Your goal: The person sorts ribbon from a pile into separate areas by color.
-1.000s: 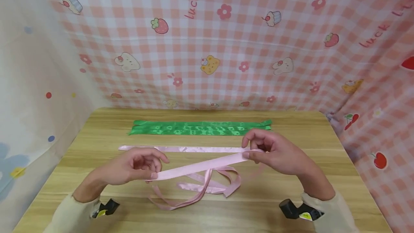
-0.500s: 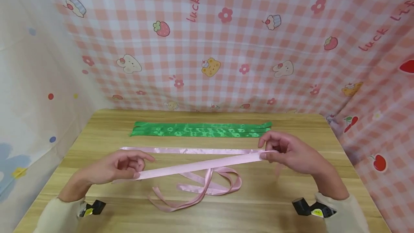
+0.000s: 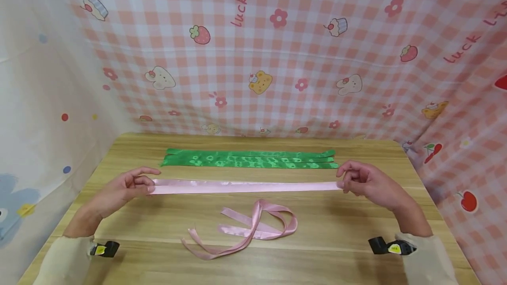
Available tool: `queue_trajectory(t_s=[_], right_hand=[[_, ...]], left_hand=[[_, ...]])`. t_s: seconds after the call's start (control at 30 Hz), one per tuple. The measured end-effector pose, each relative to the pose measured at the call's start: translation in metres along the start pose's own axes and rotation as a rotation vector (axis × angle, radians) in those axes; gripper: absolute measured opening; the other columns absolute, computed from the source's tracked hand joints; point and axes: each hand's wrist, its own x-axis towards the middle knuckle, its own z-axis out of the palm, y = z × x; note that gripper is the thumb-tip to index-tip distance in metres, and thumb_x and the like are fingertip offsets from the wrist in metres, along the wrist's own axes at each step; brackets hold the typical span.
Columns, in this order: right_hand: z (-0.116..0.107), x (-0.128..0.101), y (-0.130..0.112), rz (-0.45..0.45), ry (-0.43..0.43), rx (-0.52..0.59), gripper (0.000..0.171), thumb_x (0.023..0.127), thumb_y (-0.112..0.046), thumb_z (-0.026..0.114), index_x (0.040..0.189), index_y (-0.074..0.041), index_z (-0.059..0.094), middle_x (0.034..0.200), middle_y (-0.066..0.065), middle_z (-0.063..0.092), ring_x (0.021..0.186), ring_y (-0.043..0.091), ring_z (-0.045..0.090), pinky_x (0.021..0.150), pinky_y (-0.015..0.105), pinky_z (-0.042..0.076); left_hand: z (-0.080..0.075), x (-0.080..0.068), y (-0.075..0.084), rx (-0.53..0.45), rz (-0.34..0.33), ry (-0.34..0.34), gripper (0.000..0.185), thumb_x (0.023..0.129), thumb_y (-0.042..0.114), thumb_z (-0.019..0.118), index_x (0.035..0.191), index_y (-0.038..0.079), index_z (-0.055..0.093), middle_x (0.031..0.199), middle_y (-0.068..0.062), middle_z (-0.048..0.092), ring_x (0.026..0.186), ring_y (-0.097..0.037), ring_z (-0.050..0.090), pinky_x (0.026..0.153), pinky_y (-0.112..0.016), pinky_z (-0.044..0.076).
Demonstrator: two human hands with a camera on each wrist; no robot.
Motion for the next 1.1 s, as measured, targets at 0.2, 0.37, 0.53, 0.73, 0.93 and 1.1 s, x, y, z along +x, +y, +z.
queue_trajectory(t_s=[0.2,0.37,0.53,0.73,0.93,1.1], right_hand=[[-0.008,-0.008,0.027,0.125,0.117,-0.036,0.009,0.1,0.0,0.053,0.108,-0.004,0.056,0.08,-0.002,0.067,0.064,0.019,0.048,0.052,0.035,0.035],[-0.011,-0.014,0.046,0.193,0.231,-0.024,0.01,0.099,-0.003,0.058,0.105,-0.011,0.058,0.074,-0.007,0.061,0.061,0.02,0.043,0.052,0.037,0.031],[-0.007,-0.015,0.066,0.232,0.351,0.016,0.016,0.097,-0.004,0.062,0.102,-0.02,0.06,0.067,-0.009,0.052,0.058,0.016,0.043,0.05,0.039,0.028],[0.0,-0.013,0.084,0.247,0.411,0.093,0.021,0.097,-0.003,0.062,0.1,-0.024,0.06,0.071,-0.009,0.061,0.057,0.01,0.048,0.046,0.03,0.035],[0.006,-0.014,0.095,0.303,0.466,0.077,0.013,0.096,-0.011,0.065,0.105,-0.019,0.058,0.071,-0.01,0.063,0.057,0.008,0.049,0.047,0.025,0.04],[0.013,-0.016,0.109,0.295,0.474,0.068,0.022,0.096,-0.012,0.067,0.11,-0.006,0.051,0.064,-0.009,0.056,0.051,0.007,0.043,0.042,0.029,0.036]], left_hand=[[-0.014,0.0,-0.019,-0.233,-0.04,0.101,0.029,0.099,0.006,0.06,0.123,0.021,0.059,0.095,0.0,0.072,0.085,-0.014,0.07,0.082,-0.03,0.058],[-0.018,0.002,-0.029,-0.237,-0.088,0.224,0.028,0.098,0.008,0.062,0.124,0.011,0.054,0.094,0.003,0.071,0.085,-0.012,0.07,0.08,-0.026,0.058],[-0.017,0.007,-0.04,-0.139,-0.139,0.334,0.042,0.097,0.01,0.064,0.131,-0.006,0.044,0.092,0.008,0.072,0.082,-0.009,0.069,0.076,-0.025,0.057],[-0.015,0.012,-0.048,0.01,-0.204,0.391,0.049,0.098,0.013,0.064,0.137,-0.006,0.042,0.096,0.006,0.072,0.083,-0.006,0.069,0.078,-0.024,0.057],[-0.014,0.016,-0.052,0.095,-0.279,0.422,0.049,0.097,0.012,0.065,0.139,-0.002,0.044,0.097,0.002,0.073,0.082,-0.005,0.067,0.074,-0.023,0.056],[-0.013,0.019,-0.055,0.119,-0.301,0.408,0.052,0.094,0.012,0.068,0.137,-0.003,0.044,0.092,0.004,0.073,0.076,-0.005,0.062,0.067,-0.021,0.052]])
